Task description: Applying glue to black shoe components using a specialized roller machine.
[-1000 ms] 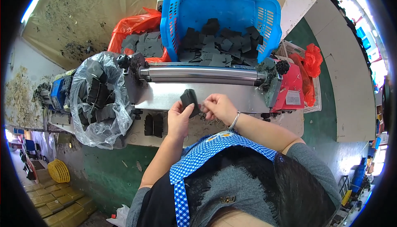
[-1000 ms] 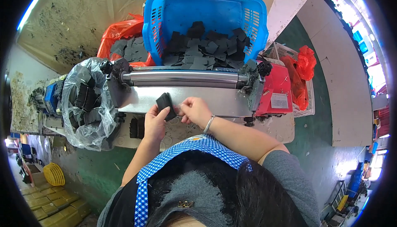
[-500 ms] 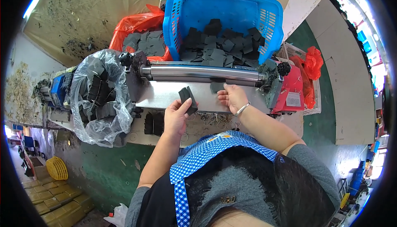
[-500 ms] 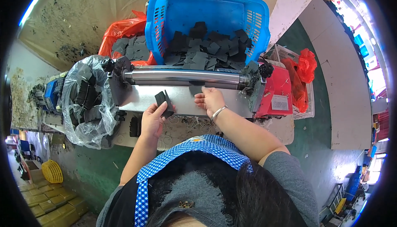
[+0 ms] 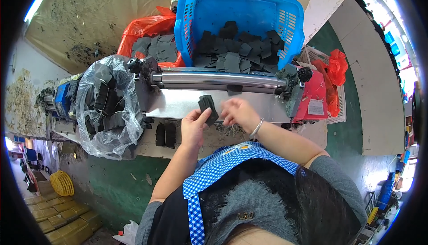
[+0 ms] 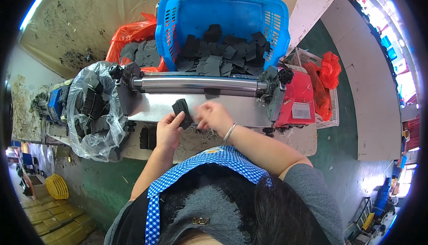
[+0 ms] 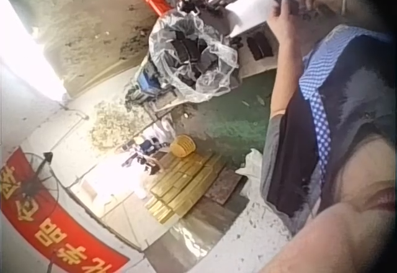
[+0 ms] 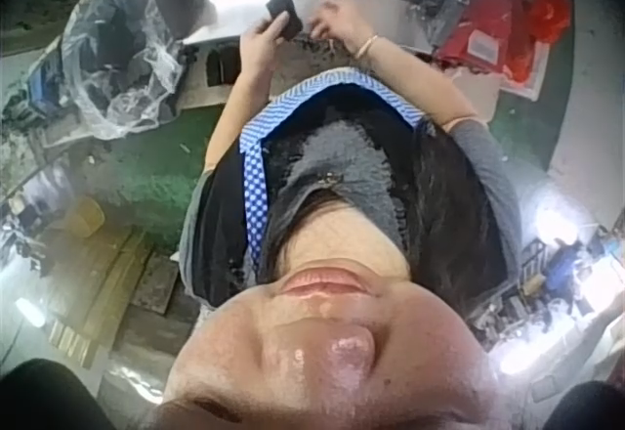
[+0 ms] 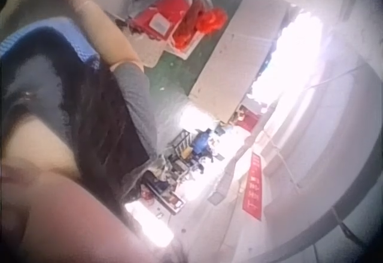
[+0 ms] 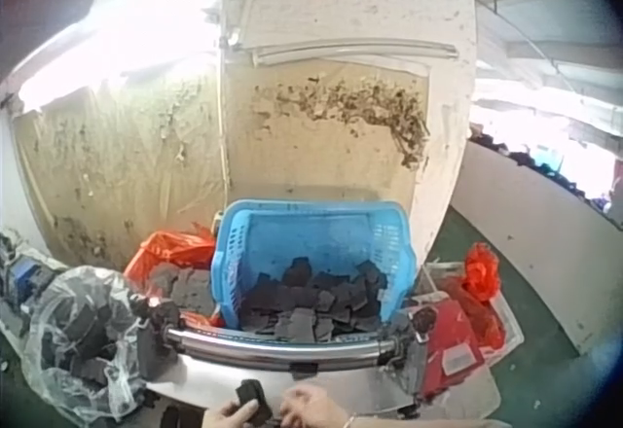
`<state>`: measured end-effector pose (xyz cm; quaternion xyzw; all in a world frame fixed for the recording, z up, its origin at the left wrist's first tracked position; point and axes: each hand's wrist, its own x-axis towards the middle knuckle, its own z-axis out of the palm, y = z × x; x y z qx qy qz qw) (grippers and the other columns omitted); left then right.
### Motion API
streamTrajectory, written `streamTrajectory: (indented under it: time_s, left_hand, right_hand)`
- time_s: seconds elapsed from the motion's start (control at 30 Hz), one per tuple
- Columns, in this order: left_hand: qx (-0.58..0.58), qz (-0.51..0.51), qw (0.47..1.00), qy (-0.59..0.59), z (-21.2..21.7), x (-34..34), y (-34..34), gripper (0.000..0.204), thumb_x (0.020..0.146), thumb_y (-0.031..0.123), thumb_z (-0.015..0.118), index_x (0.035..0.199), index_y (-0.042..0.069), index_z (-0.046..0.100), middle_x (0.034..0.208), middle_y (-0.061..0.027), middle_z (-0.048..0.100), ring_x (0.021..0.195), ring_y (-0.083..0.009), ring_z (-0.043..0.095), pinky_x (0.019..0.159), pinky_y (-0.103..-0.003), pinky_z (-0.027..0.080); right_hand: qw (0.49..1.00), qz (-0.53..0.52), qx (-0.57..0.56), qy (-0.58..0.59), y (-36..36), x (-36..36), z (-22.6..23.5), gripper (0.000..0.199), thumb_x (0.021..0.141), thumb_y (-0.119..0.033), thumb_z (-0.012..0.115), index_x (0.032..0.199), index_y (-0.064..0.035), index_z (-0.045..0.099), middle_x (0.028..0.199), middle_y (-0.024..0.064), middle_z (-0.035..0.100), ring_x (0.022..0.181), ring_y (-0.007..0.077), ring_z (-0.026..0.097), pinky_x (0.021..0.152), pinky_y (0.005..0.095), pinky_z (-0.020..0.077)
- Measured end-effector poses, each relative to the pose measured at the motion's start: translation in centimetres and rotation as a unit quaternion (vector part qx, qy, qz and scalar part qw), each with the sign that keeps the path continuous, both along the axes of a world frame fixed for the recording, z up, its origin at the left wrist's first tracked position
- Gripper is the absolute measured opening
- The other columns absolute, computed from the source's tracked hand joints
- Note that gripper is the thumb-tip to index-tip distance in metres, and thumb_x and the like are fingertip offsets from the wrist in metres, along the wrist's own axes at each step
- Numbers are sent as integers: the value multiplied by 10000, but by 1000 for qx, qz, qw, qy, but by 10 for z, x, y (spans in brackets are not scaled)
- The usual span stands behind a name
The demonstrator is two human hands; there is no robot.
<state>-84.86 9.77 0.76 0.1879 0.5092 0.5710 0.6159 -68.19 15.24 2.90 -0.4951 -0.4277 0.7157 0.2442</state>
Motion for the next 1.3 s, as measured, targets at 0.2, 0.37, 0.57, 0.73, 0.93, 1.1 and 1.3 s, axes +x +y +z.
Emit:
streamTrajectory:
  time_s: [0.2,0.37,0.57,0.73,0.93,1.1,1.3]
  left_hand:
    - [39,3,997,-69,10,6,-1,132,818,116,645,905,21,615,794,-29,628,673,-62,571,511,-186,391]
    - [21,-12,995,-94,12,-6,-1,104,820,100,630,872,14,601,813,-56,632,717,-78,581,558,-200,417]
    - [99,83,972,195,12,1,-2,143,773,68,681,723,19,557,689,11,552,616,-45,463,560,-190,362]
    - [136,-18,987,82,16,12,-2,82,812,15,627,806,28,547,808,-21,614,727,-64,550,660,-197,432]
    - [149,-15,989,21,18,14,-3,170,824,14,600,989,-15,575,921,-57,617,800,-105,577,737,-229,458]
    - [131,-37,991,18,22,16,-4,193,820,7,596,1009,-15,565,949,-62,614,837,-108,573,760,-240,452]
    - [163,-49,982,79,20,11,0,179,809,35,626,976,2,571,921,-50,605,829,-104,560,736,-228,436]
  right_hand:
    - [999,2,27,22,-11,-2,1,185,846,-169,624,913,-6,568,736,52,616,569,105,602,517,209,486]
    - [990,-83,-99,56,0,8,-1,146,832,-146,633,862,-11,588,725,68,613,543,115,598,471,207,474]
    - [804,-140,532,-225,-2,9,8,142,735,-110,697,776,-7,608,696,100,588,602,201,572,555,299,456]
    - [742,98,643,-163,-14,2,18,97,768,-128,599,803,-40,623,798,111,564,741,280,573,641,365,471]
    - [943,30,323,-71,-18,3,14,128,759,-93,654,849,-3,667,792,104,638,688,186,610,599,272,475]
    - [944,11,319,-87,-17,2,15,173,760,-146,651,817,17,637,738,107,645,651,176,606,616,286,472]
    - [918,38,376,-122,-26,-5,14,192,760,-155,662,819,0,564,796,119,574,749,198,586,650,319,483]
